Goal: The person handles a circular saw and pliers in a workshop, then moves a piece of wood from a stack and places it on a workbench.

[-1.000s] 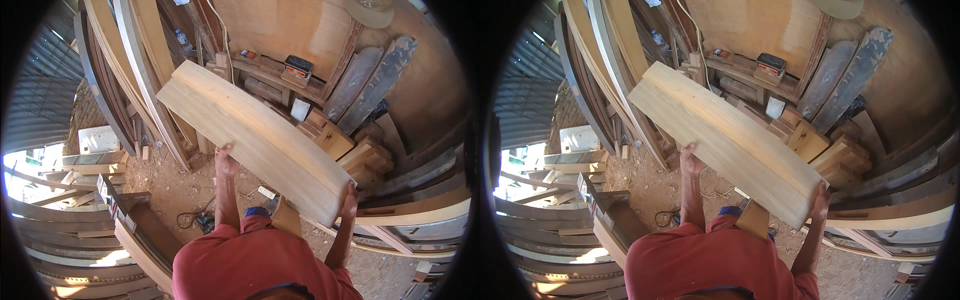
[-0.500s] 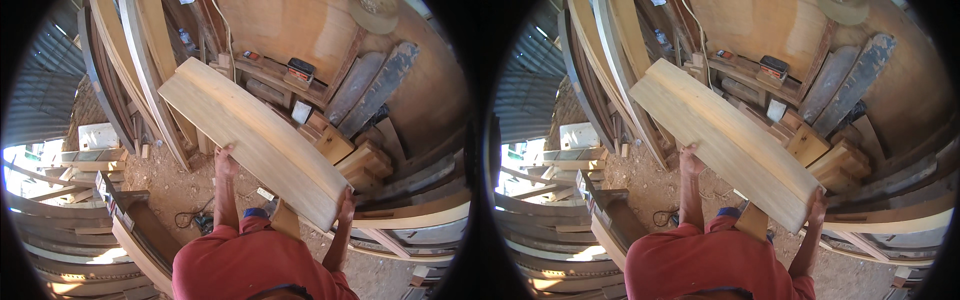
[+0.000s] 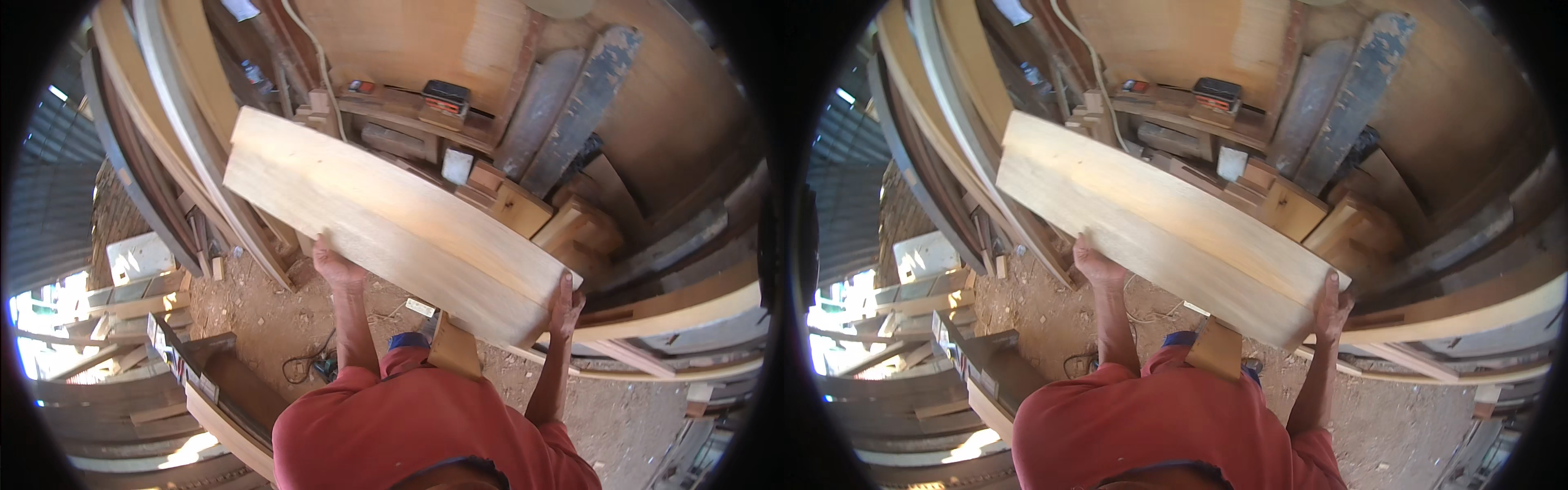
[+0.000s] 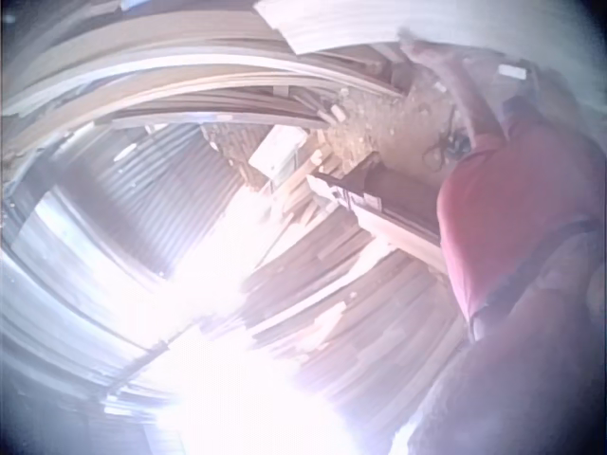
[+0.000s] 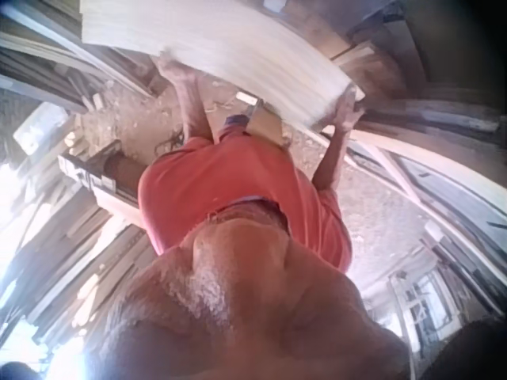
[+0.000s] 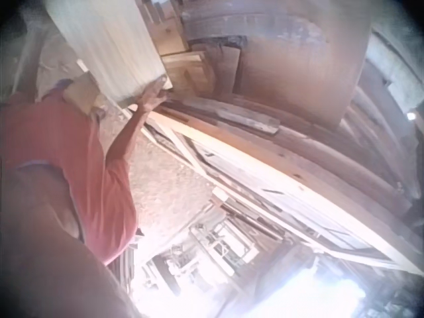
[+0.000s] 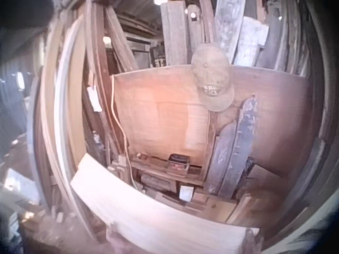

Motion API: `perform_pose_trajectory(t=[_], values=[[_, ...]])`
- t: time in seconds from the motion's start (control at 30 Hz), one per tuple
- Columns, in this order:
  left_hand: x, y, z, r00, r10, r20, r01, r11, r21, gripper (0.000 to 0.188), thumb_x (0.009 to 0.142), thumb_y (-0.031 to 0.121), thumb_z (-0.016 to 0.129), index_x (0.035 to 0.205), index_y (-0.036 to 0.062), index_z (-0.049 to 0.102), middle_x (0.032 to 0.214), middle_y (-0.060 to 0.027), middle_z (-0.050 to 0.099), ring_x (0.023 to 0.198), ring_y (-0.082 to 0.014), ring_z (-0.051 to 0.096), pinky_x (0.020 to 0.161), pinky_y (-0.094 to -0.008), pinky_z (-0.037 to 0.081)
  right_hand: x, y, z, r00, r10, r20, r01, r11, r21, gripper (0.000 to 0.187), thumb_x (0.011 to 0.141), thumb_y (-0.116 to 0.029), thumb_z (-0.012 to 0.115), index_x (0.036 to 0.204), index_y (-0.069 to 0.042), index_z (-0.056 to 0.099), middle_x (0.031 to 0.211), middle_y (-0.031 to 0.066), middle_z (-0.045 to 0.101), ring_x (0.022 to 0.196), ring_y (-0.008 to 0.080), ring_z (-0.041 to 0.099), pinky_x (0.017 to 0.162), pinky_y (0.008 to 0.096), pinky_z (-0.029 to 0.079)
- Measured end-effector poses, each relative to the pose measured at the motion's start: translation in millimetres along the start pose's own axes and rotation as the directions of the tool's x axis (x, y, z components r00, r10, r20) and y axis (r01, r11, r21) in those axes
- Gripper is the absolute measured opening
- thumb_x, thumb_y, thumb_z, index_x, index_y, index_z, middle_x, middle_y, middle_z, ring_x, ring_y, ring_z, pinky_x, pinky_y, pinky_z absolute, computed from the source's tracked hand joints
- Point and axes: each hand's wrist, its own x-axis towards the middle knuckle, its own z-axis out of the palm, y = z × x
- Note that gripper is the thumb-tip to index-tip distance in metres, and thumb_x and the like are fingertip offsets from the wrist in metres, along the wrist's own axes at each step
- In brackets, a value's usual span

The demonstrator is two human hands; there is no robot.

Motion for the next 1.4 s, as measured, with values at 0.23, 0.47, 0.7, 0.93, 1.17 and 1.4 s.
perform_pose_trajectory(t=[0.23,0.47,0.7,0.93,1.17,1.4], values=[[16.5,-20.6,-10.6,0.988,0.028,-0.154,-0.022,0.999,0.04,0.08,0.083,0.034,0.068,0.15,0.0059,0.033,0.137,-0.0212,0.049,0.131,-0.0401,0.046,0.104,-0.0574,0.045,8.9,-62.8,-4.5,0.999,-0.051,0.017,0.051,0.998,-0.027,0.047,0.097,-0.045,0.059,0.093,0.002,0.063,0.07,-0.0001,0.055,0.063,0.0101,0.046,0.055,0.0308,0.039],[22.9,-26.5,-31.5,0.976,-0.127,-0.178,0.098,0.982,-0.164,0.075,0.087,0.042,0.062,0.148,0.0084,0.036,0.147,-0.0199,0.042,0.135,-0.0361,0.042,0.109,-0.0526,0.039,26.7,-83.4,1.5,0.982,-0.186,0.011,0.186,0.982,0.027,0.051,0.1,-0.046,0.051,0.105,0.003,0.063,0.083,0.0056,0.06,0.079,0.0146,0.051,0.072,0.0342,0.044],[24.5,-39.2,-44.2,1.0,-0.012,-0.021,0.006,0.963,-0.269,0.065,0.088,0.048,0.059,0.139,0.0089,0.051,0.137,-0.0151,0.056,0.127,-0.0371,0.052,0.108,-0.0551,0.041,18.9,-95.4,-3.1,0.91,-0.412,-0.051,0.414,0.896,0.16,0.06,0.096,-0.057,0.054,0.104,0.002,0.065,0.091,0.0055,0.063,0.086,0.0143,0.055,0.076,0.0321,0.044],[70.6,-54.0,-87.7,0.718,-0.022,0.696,0.482,0.737,-0.474,0.041,0.095,0.043,0.055,0.119,0.0104,0.061,0.108,-0.0066,0.067,0.107,-0.027,0.062,0.096,-0.047,0.051,-10.1,-89.0,-11.4,0.83,-0.532,-0.166,0.555,0.816,0.161,0.07,0.09,-0.067,0.055,0.112,-0.001,0.064,0.12,0.0138,0.062,0.114,0.0234,0.056,0.098,0.0377,0.043],[108.9,-78.2,-87.6,0.559,0.277,0.782,0.512,0.626,-0.588,0.029,0.102,0.023,0.049,0.124,0.0038,0.053,0.096,-0.0002,0.068,0.094,-0.0146,0.063,0.092,-0.0337,0.046,-43.2,-38.1,12.6,0.998,0.018,-0.054,0.022,0.743,0.669,0.032,0.1,-0.022,0.052,0.123,-0.001,0.062,0.126,0.012,0.062,0.117,0.0203,0.057,0.101,0.0353,0.045],[128.8,-70.6,-99.8,0.358,0.335,0.872,0.54,0.687,-0.486,0.027,0.105,0.023,0.043,0.123,0.0035,0.049,0.093,0.0043,0.068,0.091,-0.0101,0.061,0.088,-0.0295,0.043,-27.0,-5.0,17.2,0.987,0.135,-0.084,-0.025,0.652,0.758,0.025,0.097,-0.018,0.061,0.116,-0.004,0.066,0.115,0.0071,0.066,0.105,0.0179,0.062,0.094,0.0341,0.051]])
